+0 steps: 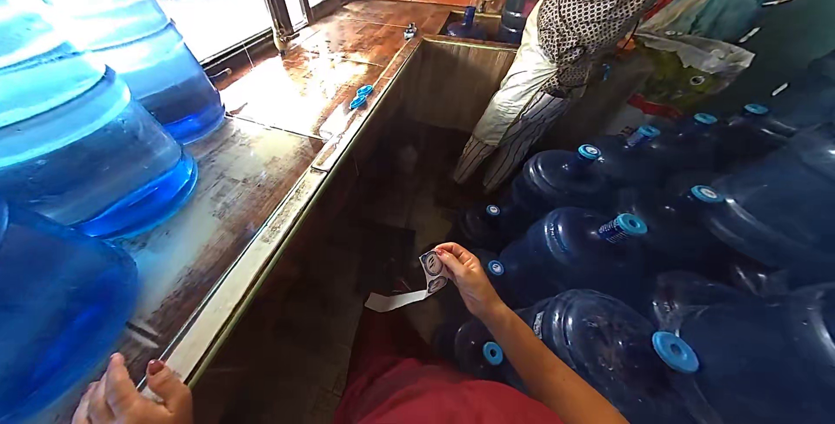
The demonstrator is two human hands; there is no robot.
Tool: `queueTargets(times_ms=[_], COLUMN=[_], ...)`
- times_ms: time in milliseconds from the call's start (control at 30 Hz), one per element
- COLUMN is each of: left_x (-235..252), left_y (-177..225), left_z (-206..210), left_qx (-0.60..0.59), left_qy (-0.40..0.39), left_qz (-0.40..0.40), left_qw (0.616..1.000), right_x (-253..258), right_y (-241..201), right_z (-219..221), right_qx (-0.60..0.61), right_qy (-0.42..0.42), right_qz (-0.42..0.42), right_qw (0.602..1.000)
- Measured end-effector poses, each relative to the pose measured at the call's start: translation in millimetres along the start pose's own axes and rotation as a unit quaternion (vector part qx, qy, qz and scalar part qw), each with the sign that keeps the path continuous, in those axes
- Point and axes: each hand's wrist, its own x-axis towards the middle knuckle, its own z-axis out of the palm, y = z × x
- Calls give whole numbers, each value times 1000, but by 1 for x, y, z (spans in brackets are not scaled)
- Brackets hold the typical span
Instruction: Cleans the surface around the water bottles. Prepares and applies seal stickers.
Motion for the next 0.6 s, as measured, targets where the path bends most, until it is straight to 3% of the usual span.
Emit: queueTargets(times_ms=[300, 600], left_x=[0, 3], left_y=[-4, -1], left_z=[-1, 1], left_qx=[18, 68], left_qy=[-28, -24], left_qz=[-33, -58], left_qw=[999, 996], right_x=[42, 120], right_y=[-11, -48], right_z=[3, 75], right_qx=[-85, -87], right_qy=[-59, -168], right_qz=[-51, -57], right_qw=[993, 980])
